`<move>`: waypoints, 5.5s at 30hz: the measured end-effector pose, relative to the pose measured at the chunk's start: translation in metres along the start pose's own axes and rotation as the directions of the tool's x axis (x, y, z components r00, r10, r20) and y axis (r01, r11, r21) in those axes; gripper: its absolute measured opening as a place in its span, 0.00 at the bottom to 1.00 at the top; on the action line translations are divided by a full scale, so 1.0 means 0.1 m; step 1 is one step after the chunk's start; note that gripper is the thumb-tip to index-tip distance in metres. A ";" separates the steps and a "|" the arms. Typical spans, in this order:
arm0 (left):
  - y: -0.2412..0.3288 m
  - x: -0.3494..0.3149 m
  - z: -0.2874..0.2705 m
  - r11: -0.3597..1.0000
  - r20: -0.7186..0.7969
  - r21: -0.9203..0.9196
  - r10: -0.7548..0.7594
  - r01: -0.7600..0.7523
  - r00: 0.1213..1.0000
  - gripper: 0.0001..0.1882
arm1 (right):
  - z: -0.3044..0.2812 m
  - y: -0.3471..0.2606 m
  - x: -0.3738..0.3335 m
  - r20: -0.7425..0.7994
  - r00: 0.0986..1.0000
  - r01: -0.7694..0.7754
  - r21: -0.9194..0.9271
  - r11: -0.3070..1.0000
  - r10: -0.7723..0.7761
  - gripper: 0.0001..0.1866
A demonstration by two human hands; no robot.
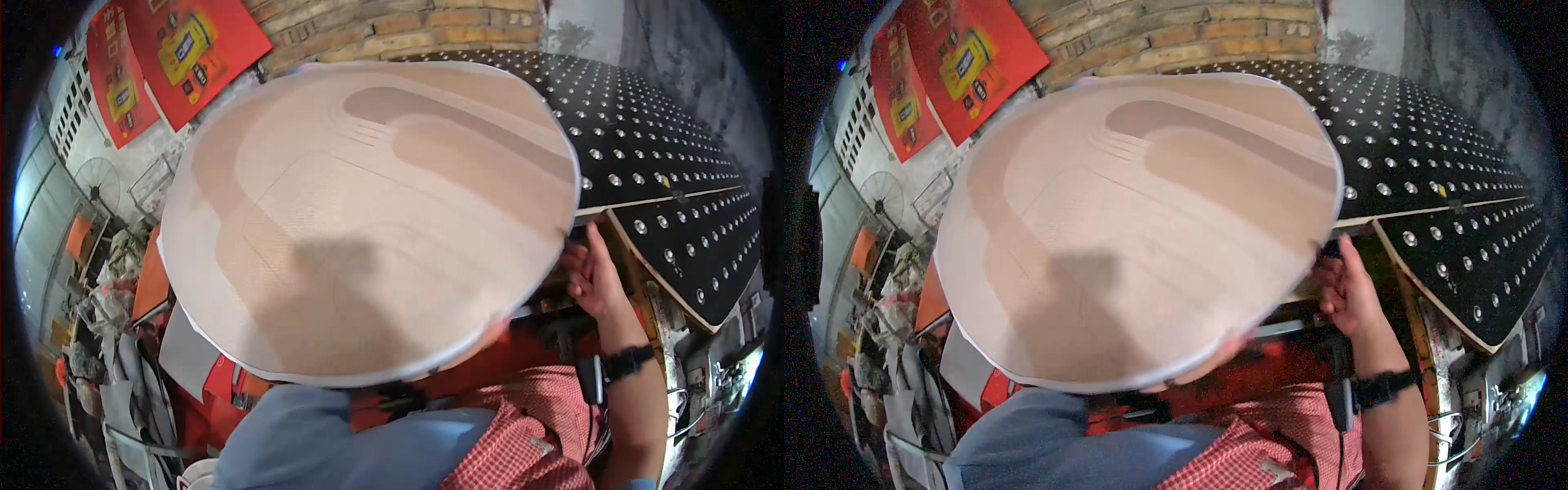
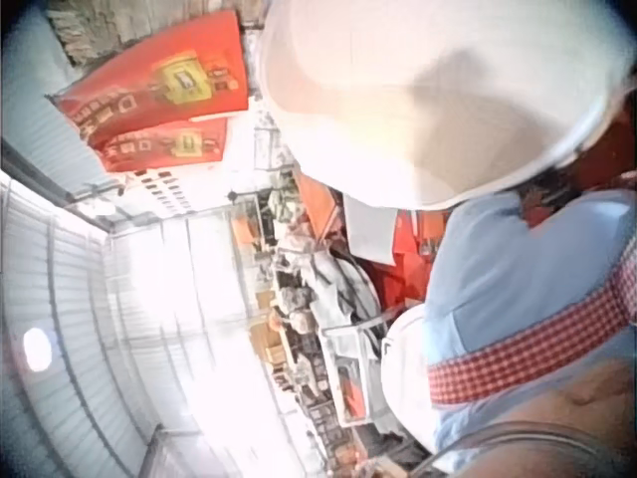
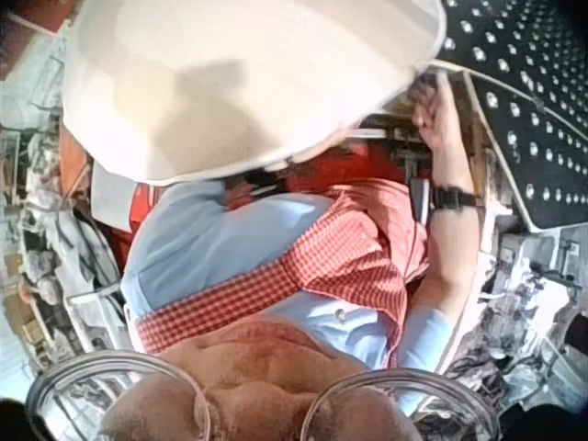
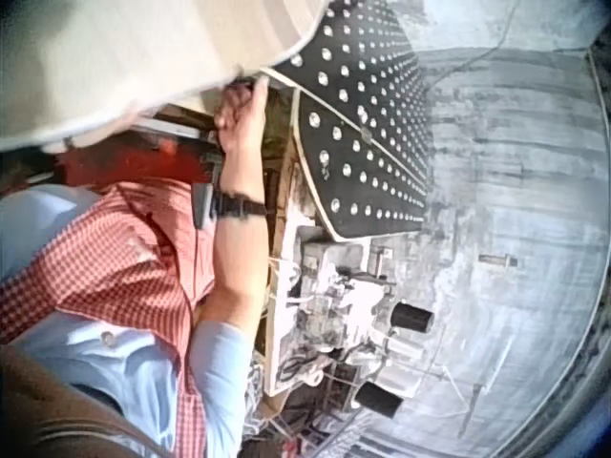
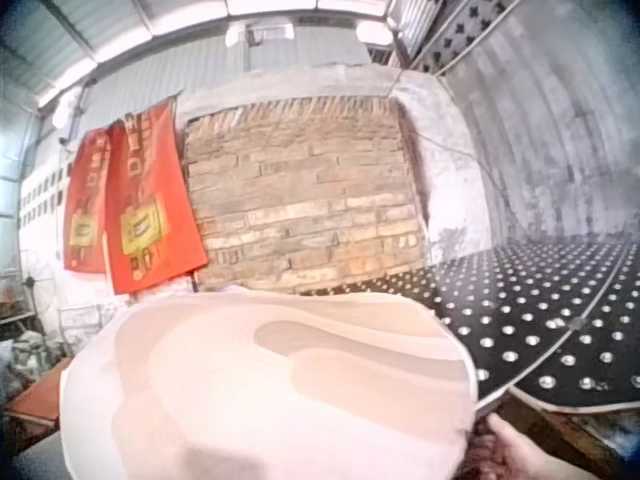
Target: Finishing the edges of large fabric panels using an industrial overlock sewing machine.
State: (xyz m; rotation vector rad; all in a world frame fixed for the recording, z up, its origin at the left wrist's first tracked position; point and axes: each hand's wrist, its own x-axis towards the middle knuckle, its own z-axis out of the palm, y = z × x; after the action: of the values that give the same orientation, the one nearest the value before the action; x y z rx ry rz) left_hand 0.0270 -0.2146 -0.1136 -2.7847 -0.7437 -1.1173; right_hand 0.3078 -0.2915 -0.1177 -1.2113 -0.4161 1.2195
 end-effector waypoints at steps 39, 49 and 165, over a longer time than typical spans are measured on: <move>-2.99 1.27 0.70 0.089 0.548 -0.689 -0.586 0.720 0.597 0.21 | -1.91 0.66 -1.99 -0.509 0.137 0.278 -0.804 0.526 -0.850 0.30; -1.66 1.11 0.79 -0.145 0.651 -0.668 -0.590 0.730 0.478 0.25 | -2.45 0.29 -2.02 -0.889 0.271 0.793 -0.012 0.609 -0.370 0.25; 0.63 -0.43 0.98 -0.408 0.591 -0.803 -0.448 0.434 0.671 0.24 | -2.09 0.80 -2.28 -0.785 -0.050 0.568 -0.531 0.629 -0.618 0.23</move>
State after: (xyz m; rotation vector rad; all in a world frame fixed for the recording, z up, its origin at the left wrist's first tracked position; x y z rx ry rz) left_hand 0.0911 -0.2664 -0.2064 -3.3402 -1.8844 -3.1671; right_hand 0.3524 -0.5999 -0.1891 -1.3303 0.0108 -0.4744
